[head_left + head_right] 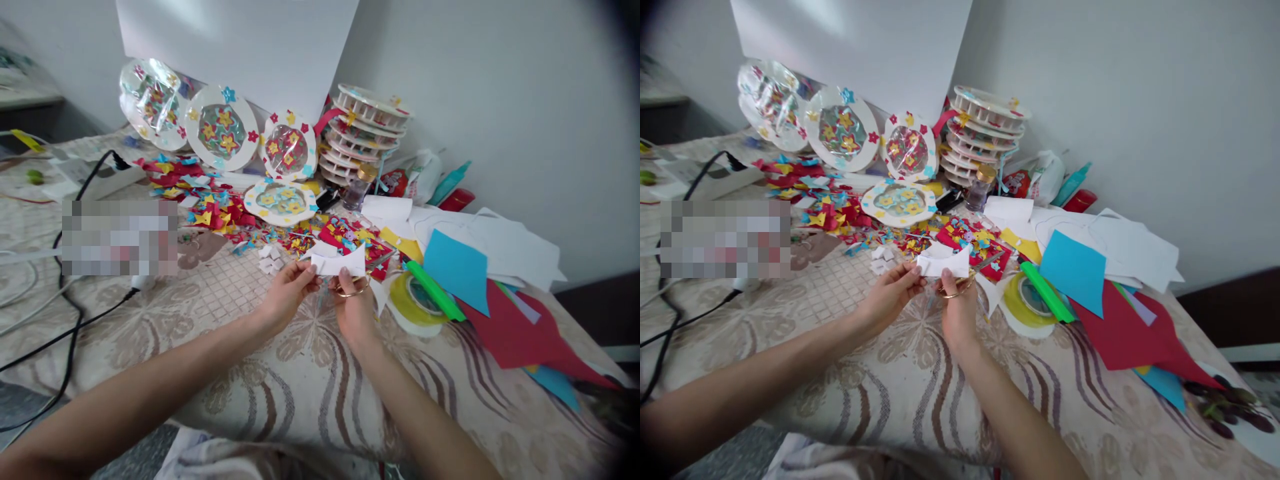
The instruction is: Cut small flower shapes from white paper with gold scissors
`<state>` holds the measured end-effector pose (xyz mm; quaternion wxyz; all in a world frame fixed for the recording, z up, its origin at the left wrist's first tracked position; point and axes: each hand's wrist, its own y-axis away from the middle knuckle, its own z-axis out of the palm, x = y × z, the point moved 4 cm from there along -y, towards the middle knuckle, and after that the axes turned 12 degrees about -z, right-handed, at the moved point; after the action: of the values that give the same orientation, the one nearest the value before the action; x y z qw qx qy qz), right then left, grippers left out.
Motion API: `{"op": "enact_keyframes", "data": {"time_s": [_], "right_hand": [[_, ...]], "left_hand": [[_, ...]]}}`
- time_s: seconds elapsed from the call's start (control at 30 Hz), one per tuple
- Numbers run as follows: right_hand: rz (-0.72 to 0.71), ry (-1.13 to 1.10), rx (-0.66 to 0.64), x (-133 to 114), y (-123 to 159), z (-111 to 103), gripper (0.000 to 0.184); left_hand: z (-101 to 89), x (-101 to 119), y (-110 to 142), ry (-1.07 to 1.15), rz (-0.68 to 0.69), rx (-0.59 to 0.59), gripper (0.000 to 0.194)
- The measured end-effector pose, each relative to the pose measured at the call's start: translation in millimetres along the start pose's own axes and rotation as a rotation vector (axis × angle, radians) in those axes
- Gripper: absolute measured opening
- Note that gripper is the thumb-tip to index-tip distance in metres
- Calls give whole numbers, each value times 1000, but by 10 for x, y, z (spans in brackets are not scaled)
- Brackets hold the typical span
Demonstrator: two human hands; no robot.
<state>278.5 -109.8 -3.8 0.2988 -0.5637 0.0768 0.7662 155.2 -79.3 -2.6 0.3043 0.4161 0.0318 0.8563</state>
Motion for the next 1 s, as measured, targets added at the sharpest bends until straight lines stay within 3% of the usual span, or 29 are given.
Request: {"op": "enact_keyframes", "data": {"time_s": [0.1,0.2,0.3,0.4,0.5,0.7,1.0], "right_hand": [[-146,155,70,-179,-128,-173,24],[-423,426,140,-459,-211,-313,25],[-561,614,1,-568,-188,-272,24],[-509,728,-307,-440,-107,-123,19],[-487,796,-478,-310,-43,-24,25],[-496,809,-527,-299,-54,7,26],[-471,764,-609,-287,-92,-38,29]], "left_hand": [[-74,40,-44,19,-12,70,24],[-116,35,-66,-14,-37,117,23],[-86,-24,-50,-100,-55,91,23],[-38,-97,-20,-165,-71,39,25],[-20,-122,-3,-169,-63,10,30],[-15,-86,-6,-172,-81,-25,32],[-65,-81,-59,-111,-191,4,10]]}}
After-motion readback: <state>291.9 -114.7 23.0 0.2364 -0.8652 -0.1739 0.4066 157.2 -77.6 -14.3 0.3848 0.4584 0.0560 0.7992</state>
